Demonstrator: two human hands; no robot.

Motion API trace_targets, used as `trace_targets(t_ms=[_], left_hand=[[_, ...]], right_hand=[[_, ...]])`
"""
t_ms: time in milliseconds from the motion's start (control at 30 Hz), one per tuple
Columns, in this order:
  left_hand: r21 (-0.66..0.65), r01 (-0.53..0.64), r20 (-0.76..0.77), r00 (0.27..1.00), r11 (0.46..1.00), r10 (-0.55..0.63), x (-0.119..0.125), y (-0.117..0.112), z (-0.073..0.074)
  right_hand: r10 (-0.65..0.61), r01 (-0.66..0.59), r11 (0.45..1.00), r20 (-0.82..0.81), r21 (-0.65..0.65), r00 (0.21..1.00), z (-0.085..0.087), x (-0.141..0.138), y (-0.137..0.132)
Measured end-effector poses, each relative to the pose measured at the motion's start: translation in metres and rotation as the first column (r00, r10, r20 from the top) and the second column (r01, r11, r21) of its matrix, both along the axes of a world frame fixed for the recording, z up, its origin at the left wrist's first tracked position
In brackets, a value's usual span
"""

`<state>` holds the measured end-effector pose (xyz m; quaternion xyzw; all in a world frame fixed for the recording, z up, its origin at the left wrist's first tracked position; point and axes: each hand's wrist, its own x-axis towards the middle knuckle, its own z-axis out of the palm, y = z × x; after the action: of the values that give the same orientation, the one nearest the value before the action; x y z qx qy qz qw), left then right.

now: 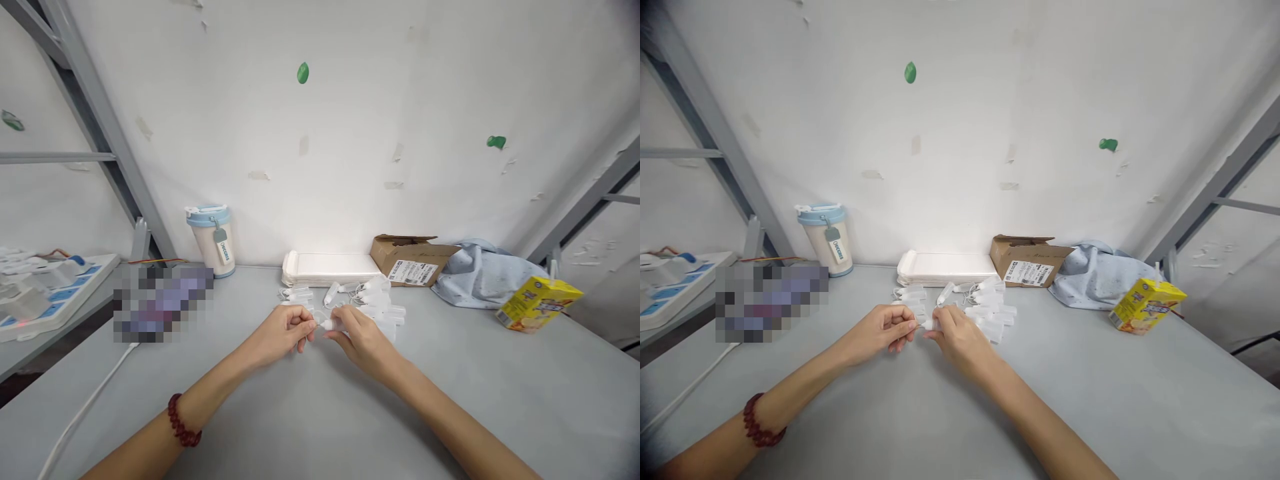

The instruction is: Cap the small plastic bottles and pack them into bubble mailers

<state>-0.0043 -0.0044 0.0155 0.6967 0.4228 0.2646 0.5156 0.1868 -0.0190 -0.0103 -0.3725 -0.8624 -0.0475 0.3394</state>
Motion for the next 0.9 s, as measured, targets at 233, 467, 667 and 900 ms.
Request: trace_targets(t_ms=[233,467,667,900], left_hand=[[0.030,-0.008,-0.010,1.000,1.000,0.008,0.0016,-0.0006,-0.0069],[0.051,0.001,0.010,1.000,0.999,-0.002,0.0048,-0.0027,-0.0067],[0.056,-0.004,-0.001,1.000,0.998,0.004,0.0050,-0.0039,-0.0099],[0.038,0.008,0.020,1.000,0.999,-0.009,0.0055,-0.0029,-0.0102]], right_hand=[[-0.003,0.003,1.000,0.008,0.011,1.000,-0.0037,-0.0021,-0.0006],[0.000,0.000,0.998,-0.008,0.058,1.000,-0.0078,-0.0035,0.0011],[0.009,-0.009,0.997,0.003,0.073,1.000,-0.0075,-0.0043,0.0004],[0.020,-0.021,0.997,0.009,0.081,1.000,-0.0042,-0.0044,0.0000]])
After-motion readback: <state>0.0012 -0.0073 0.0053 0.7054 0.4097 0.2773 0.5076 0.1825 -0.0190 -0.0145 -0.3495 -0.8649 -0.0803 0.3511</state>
